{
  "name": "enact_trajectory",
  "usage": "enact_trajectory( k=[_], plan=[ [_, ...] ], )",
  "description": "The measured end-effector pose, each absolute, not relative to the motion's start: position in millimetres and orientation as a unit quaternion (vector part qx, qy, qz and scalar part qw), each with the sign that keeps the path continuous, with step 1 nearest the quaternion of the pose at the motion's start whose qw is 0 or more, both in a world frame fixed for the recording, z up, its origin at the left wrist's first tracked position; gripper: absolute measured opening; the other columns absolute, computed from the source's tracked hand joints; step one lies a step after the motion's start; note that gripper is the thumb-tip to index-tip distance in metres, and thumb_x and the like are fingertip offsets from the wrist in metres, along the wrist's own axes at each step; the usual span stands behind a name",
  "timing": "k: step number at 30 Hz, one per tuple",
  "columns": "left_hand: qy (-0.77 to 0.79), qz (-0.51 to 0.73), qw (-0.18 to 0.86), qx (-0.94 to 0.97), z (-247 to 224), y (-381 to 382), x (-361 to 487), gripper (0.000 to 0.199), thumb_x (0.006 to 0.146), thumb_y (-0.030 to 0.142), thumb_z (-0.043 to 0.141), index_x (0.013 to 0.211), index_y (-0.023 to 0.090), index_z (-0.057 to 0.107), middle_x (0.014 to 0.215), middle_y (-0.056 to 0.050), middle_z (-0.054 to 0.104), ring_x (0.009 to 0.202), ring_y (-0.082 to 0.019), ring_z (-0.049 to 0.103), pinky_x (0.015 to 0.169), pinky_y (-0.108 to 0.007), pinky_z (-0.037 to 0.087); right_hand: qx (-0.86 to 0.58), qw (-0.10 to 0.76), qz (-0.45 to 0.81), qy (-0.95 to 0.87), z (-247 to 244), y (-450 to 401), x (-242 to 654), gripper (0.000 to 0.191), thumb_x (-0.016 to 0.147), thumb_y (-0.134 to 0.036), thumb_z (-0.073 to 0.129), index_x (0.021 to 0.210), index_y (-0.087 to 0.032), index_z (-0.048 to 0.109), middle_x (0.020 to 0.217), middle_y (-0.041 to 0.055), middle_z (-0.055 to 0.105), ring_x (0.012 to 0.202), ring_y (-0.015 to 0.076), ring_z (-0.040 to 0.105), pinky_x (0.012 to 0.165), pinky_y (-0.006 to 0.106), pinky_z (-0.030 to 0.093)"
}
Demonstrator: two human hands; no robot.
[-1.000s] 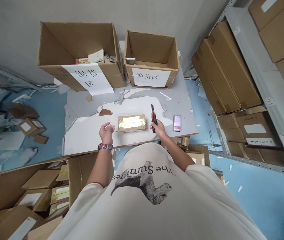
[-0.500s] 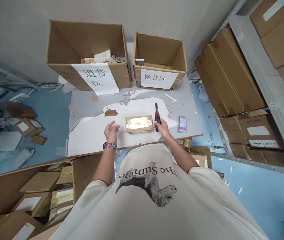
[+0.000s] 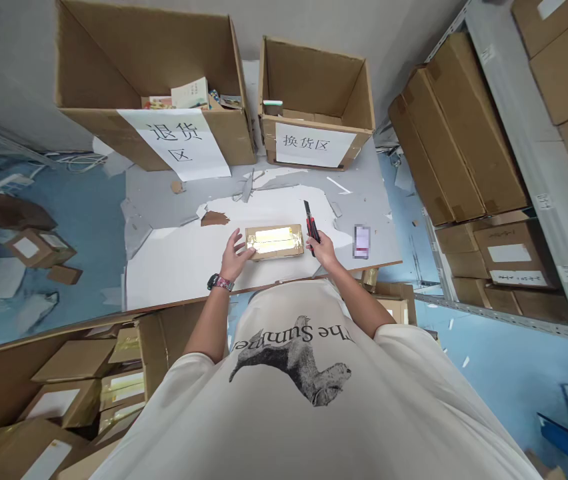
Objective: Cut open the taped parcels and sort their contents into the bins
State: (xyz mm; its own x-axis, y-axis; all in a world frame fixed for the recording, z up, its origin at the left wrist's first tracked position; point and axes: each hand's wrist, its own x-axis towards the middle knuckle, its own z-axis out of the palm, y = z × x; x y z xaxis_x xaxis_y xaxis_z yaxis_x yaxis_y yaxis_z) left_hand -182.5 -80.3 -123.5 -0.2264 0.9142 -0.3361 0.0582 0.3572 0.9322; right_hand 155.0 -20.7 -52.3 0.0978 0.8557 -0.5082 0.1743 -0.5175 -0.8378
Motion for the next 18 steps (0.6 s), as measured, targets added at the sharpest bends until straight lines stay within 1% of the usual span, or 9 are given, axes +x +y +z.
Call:
enact_trajectory(
  k=[1,3,5,7,10,12,14,16,18],
  plan=[
    [0.651,0.406,0.504,0.397,-125.6,-80.2,-181.8,0.107,0.087,0.041,0.096,0.183,0.034,0.05,0.182,-0.019,0.055,0.151,-0.04,0.068,0.118,-0.054,0.063,-0.678,0.297,0.552,-0.383,-53.7,-18.6,154.1,0.037,0.086,-0.051,0.084,0.109,-0.024,0.071,0.096,0.0015,0.078,0.08,0.0187,0.078,0.066,0.027,0.056],
    [0.646,0.371,0.506,0.435,-129.1,-80.2,-180.8,0.112,0.088,0.044,0.094,0.188,0.036,0.042,0.183,-0.017,0.055,0.154,-0.041,0.067,0.121,-0.057,0.061,-0.687,0.271,0.555,-0.383,-57.1,-14.7,150.5,0.034,0.087,-0.049,0.082,0.105,-0.025,0.068,0.095,0.0007,0.077,0.077,0.0175,0.076,0.062,0.025,0.054],
    [0.647,0.355,0.501,0.452,-130.7,-79.7,-180.1,0.115,0.09,0.045,0.092,0.19,0.036,0.038,0.181,-0.016,0.059,0.153,-0.041,0.069,0.122,-0.057,0.061,-0.692,0.247,0.555,-0.39,-61.1,-11.4,145.6,0.029,0.089,-0.046,0.078,0.104,-0.026,0.065,0.093,-0.0009,0.075,0.074,0.0165,0.074,0.061,0.024,0.054],
    [0.652,0.348,0.485,0.468,-129.9,-78.0,-179.4,0.115,0.091,0.046,0.09,0.191,0.036,0.035,0.181,-0.014,0.06,0.152,-0.04,0.07,0.122,-0.055,0.062,-0.69,0.232,0.552,-0.408,-64.8,-8.8,141.2,0.024,0.09,-0.043,0.072,0.106,-0.026,0.065,0.091,-0.0027,0.073,0.073,0.0155,0.073,0.062,0.023,0.054],
    [0.661,0.336,0.449,0.498,-125.7,-73.2,-178.2,0.112,0.092,0.045,0.087,0.191,0.037,0.037,0.183,-0.009,0.059,0.145,-0.037,0.074,0.119,-0.051,0.063,-0.681,0.222,0.543,-0.438,-68.7,-5.4,138.5,0.024,0.09,-0.042,0.066,0.109,-0.027,0.065,0.092,-0.0038,0.073,0.076,0.0153,0.073,0.064,0.023,0.054],
    [0.666,0.328,0.433,0.511,-123.3,-69.6,-177.1,0.109,0.093,0.043,0.086,0.191,0.036,0.039,0.183,-0.008,0.059,0.143,-0.037,0.075,0.118,-0.05,0.063,-0.675,0.221,0.538,-0.454,-69.9,-3.1,139.2,0.025,0.09,-0.043,0.063,0.11,-0.028,0.065,0.093,-0.0036,0.074,0.078,0.0157,0.073,0.065,0.023,0.055],
    [0.665,0.333,0.42,0.52,-122.7,-67.0,-175.8,0.104,0.095,0.042,0.084,0.19,0.034,0.042,0.185,-0.007,0.058,0.149,-0.038,0.072,0.119,-0.05,0.062,-0.669,0.224,0.536,-0.463,-70.5,-1.0,140.5,0.025,0.09,-0.043,0.062,0.109,-0.027,0.064,0.095,-0.0028,0.075,0.079,0.016,0.074,0.068,0.024,0.056],
    [0.66,0.349,0.405,0.527,-124.2,-65.8,-174.3,0.1,0.095,0.042,0.084,0.188,0.033,0.047,0.186,-0.007,0.056,0.16,-0.04,0.065,0.126,-0.052,0.059,-0.668,0.225,0.534,-0.467,-70.6,0.4,142.0,0.024,0.09,-0.042,0.061,0.109,-0.027,0.064,0.097,-0.0017,0.076,0.08,0.0166,0.075,0.071,0.026,0.057],
    [0.657,0.365,0.399,0.526,-126.8,-65.6,-173.1,0.098,0.096,0.041,0.084,0.187,0.033,0.049,0.187,-0.006,0.055,0.166,-0.04,0.058,0.132,-0.054,0.054,-0.67,0.221,0.527,-0.474,-69.7,1.1,143.9,0.024,0.09,-0.041,0.061,0.109,-0.026,0.065,0.099,-0.0006,0.078,0.082,0.0181,0.077,0.074,0.028,0.059]
  ],
)
